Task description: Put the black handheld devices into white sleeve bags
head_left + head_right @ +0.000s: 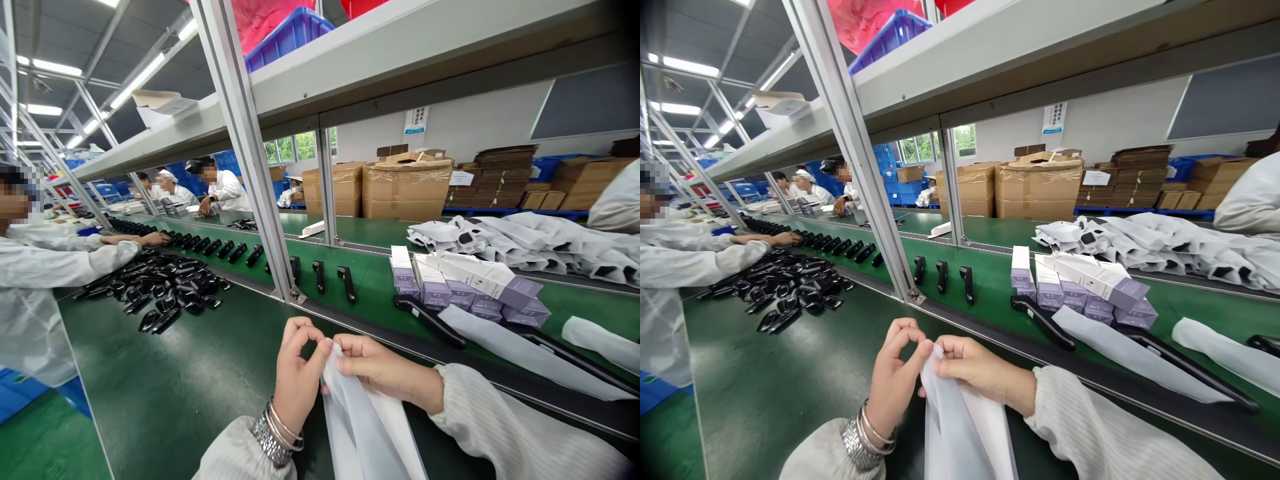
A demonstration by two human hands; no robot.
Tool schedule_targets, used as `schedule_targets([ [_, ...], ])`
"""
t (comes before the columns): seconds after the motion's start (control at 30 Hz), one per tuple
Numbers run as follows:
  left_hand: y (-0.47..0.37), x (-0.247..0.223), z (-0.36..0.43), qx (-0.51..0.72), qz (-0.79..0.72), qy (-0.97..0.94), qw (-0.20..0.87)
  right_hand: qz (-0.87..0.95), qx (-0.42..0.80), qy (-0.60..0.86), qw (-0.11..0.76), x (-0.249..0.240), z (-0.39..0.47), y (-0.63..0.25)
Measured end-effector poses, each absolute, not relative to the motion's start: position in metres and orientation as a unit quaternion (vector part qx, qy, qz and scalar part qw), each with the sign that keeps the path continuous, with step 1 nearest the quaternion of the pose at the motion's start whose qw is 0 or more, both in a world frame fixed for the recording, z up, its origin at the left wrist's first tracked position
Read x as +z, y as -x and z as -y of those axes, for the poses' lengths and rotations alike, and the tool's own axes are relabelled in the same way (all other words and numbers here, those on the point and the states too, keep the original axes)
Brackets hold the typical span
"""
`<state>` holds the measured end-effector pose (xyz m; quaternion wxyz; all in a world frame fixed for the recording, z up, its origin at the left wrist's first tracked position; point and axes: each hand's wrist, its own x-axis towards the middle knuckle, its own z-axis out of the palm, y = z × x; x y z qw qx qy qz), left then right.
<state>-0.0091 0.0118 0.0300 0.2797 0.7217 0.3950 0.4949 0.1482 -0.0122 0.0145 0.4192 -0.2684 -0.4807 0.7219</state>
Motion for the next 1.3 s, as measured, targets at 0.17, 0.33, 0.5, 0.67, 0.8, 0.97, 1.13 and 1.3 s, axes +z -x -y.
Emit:
schedule_targets([
  [0.17, 0.012, 0.026, -0.024, 0.405, -0.434, -0.756, 0.277, 0.498, 0.560, 0.408, 0.522, 0.038, -0.009, -0.175],
  [0.33, 0.020, 0.025, -0.024, 0.179, -0.495, -0.815, 0.241, 0.549, 0.165, 0.628, 0.526, 0.058, -0.074, -0.242],
  [0.5, 0.019, 0.024, -0.023, 0.149, -0.452, -0.834, 0.280, 0.587, 0.089, 0.659, 0.461, 0.048, -0.113, -0.253],
  [0.67, 0.008, 0.018, -0.018, 0.232, -0.399, -0.853, 0.244, 0.632, 0.152, 0.662, 0.373, 0.018, -0.136, -0.203],
  [0.8, 0.003, 0.015, -0.015, 0.231, -0.382, -0.862, 0.239, 0.584, 0.207, 0.700, 0.356, 0.000, -0.152, -0.184],
  [0.97, 0.007, 0.019, -0.015, 0.188, -0.434, -0.842, 0.261, 0.526, 0.285, 0.684, 0.417, -0.007, -0.146, -0.200],
  [1.13, 0.009, 0.016, -0.020, 0.217, -0.439, -0.824, 0.284, 0.522, 0.370, 0.586, 0.497, -0.003, -0.092, -0.213],
  [1.3, 0.004, 0.017, -0.016, 0.266, -0.406, -0.844, 0.227, 0.479, 0.496, 0.413, 0.595, 0.013, -0.037, -0.222],
])
